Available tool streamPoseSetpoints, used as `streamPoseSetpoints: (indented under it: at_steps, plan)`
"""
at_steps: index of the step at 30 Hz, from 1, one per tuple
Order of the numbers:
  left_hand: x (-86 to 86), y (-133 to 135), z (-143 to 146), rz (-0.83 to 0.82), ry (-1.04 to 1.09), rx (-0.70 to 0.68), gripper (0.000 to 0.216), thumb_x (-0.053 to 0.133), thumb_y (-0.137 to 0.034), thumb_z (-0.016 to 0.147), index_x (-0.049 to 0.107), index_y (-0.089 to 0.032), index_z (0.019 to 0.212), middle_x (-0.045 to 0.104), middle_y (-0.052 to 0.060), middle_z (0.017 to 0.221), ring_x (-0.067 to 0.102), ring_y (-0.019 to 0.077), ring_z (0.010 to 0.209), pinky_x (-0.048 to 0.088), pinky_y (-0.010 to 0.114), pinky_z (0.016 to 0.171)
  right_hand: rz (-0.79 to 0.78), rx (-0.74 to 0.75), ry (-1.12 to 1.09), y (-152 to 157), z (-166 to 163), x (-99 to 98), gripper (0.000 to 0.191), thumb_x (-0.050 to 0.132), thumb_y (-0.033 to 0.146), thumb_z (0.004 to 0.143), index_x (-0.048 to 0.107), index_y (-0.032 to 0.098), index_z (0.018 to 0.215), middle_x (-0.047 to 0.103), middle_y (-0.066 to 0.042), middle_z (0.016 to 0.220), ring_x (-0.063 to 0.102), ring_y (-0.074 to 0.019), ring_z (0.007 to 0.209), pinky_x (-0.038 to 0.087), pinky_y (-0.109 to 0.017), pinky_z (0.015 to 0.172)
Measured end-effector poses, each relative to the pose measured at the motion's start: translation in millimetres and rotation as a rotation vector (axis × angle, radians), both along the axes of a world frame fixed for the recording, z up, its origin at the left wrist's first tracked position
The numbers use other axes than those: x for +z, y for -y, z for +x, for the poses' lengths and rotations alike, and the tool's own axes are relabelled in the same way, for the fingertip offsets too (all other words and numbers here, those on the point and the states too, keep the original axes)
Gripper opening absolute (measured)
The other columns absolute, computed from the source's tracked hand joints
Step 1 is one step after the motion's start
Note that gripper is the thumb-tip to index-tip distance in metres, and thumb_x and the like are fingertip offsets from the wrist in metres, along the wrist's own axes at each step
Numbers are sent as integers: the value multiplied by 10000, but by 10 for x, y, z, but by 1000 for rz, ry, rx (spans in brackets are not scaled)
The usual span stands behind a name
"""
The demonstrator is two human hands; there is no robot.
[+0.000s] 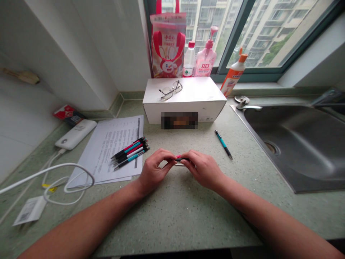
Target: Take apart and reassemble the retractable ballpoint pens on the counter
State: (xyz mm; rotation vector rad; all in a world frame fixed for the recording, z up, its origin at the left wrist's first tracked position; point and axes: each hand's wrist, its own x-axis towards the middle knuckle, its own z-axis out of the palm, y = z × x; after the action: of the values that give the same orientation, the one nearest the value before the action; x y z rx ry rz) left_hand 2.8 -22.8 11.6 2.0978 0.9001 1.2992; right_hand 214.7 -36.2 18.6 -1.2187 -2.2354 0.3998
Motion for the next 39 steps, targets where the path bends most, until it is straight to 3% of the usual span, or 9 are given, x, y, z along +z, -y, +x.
streamPoseSetpoints:
  at_steps: [4, 12, 18, 23, 27, 30, 39]
  plan:
    - [-3, 3, 2, -8, -1, -5, 128, 705, -87, 873, 697, -178, 962, 693, 34, 876, 677, 144, 805, 583, 261, 736, -5, 16, -25, 0, 1, -3, 226, 535, 372, 1016, 623, 193, 1124, 716, -54, 955, 655, -155, 751, 443, -279, 657]
    - [-8, -1, 0, -9, -4, -9, 132, 711, -94, 872, 697, -183, 969, 691, 31, 874, 672, 142, 803, 580, 260, 736, 22, 11, -10, -1, 1, -11, 213, 502, 342, 1032, 652, 192, 1052, 721, -52, 932, 670, -171, 791, 451, -290, 683]
    - [-13, 1, 7, -12, -1, -13, 131, 703, -90, 874, 697, -183, 967, 693, 31, 877, 676, 145, 809, 583, 264, 743, 17, 0, -42, 3, -3, -26, 192, 565, 343, 1001, 627, 181, 1083, 722, -45, 914, 643, -142, 684, 430, -275, 623]
    - [-13, -1, 7, -11, -7, -9, 139, 706, -85, 874, 697, -184, 971, 688, 29, 874, 669, 136, 798, 578, 252, 738, 28, 6, -5, -3, -1, -15, 244, 482, 363, 1040, 657, 193, 1041, 722, -51, 919, 670, -169, 778, 446, -290, 671]
    - [-7, 0, 8, -14, -4, -16, 143, 703, -87, 877, 696, -186, 980, 690, 32, 886, 669, 138, 804, 581, 257, 745, 7, 0, -13, -5, 1, -35, 228, 552, 372, 1009, 629, 198, 1134, 723, -43, 943, 663, -155, 745, 445, -281, 657]
    - [-4, 3, 8, -22, -4, -19, 131, 699, -93, 881, 696, -185, 975, 691, 34, 883, 672, 144, 810, 582, 265, 746, 0, -15, -28, 0, 0, -48, 184, 564, 344, 1000, 620, 191, 1087, 721, -42, 908, 647, -142, 690, 435, -273, 630]
    - [0, 8, 7, -39, -14, -1, 89, 697, -137, 892, 701, -185, 968, 691, 37, 871, 672, 150, 784, 581, 277, 729, -19, 6, 26, -7, 3, -3, 259, 494, 390, 1034, 671, 212, 1095, 728, -56, 952, 681, -166, 799, 472, -287, 689]
